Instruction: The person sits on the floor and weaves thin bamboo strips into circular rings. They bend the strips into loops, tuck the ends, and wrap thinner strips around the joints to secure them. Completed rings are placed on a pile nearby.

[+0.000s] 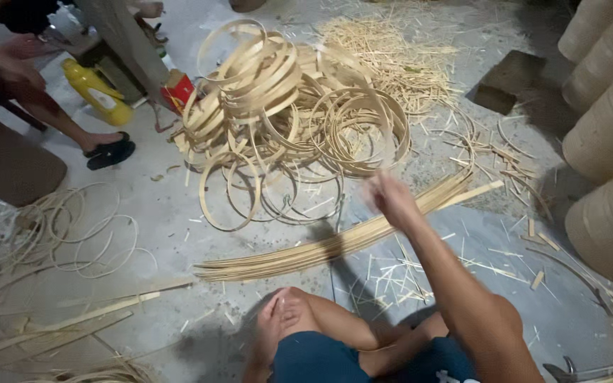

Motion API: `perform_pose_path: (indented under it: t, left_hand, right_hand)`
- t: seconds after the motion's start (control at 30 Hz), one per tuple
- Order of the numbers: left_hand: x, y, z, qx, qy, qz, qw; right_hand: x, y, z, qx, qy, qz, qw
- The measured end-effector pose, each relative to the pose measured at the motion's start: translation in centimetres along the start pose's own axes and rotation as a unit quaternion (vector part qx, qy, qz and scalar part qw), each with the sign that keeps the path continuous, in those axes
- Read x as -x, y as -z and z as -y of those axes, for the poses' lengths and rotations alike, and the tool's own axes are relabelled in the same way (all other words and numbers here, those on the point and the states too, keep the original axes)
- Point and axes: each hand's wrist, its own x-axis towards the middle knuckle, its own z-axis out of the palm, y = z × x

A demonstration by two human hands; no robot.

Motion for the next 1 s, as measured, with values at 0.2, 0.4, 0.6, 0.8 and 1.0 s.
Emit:
perform_pose_path:
  t: [0.2, 0.4, 0.6, 0.8, 1.0]
  left_hand:
    - [2.0, 1.2, 2.2, 0.014, 0.036, -0.116, 0.992]
    - [1.3, 1.5, 6.5, 0.05, -0.003, -0.128, 0.99]
    - [0.1, 1.4, 6.2, -0.082, -0.041, -0.127, 0.988]
    - [-0.2, -1.2, 3.9, -0.091, -0.198, -0.067, 0.974]
    - [2.0, -0.5, 4.0, -0.116, -0.177, -0.124, 0.97]
  right_hand:
    - [-1.5, -10.5, 2.5, 0.199, 0.088, 0.058, 0.974]
    - [7.2, 0.1, -13.0, 0.316, -0.043, 0.146, 0.936]
    - [11.5, 14.2, -19.8, 0.186, -0.136, -0.009, 0.973]
    - [14.4, 18.3, -21.3, 0.129, -0.144, -0.043, 0.98]
    - [15.1, 17.8, -21.8, 0.12, -0.148, -0.032, 0.981]
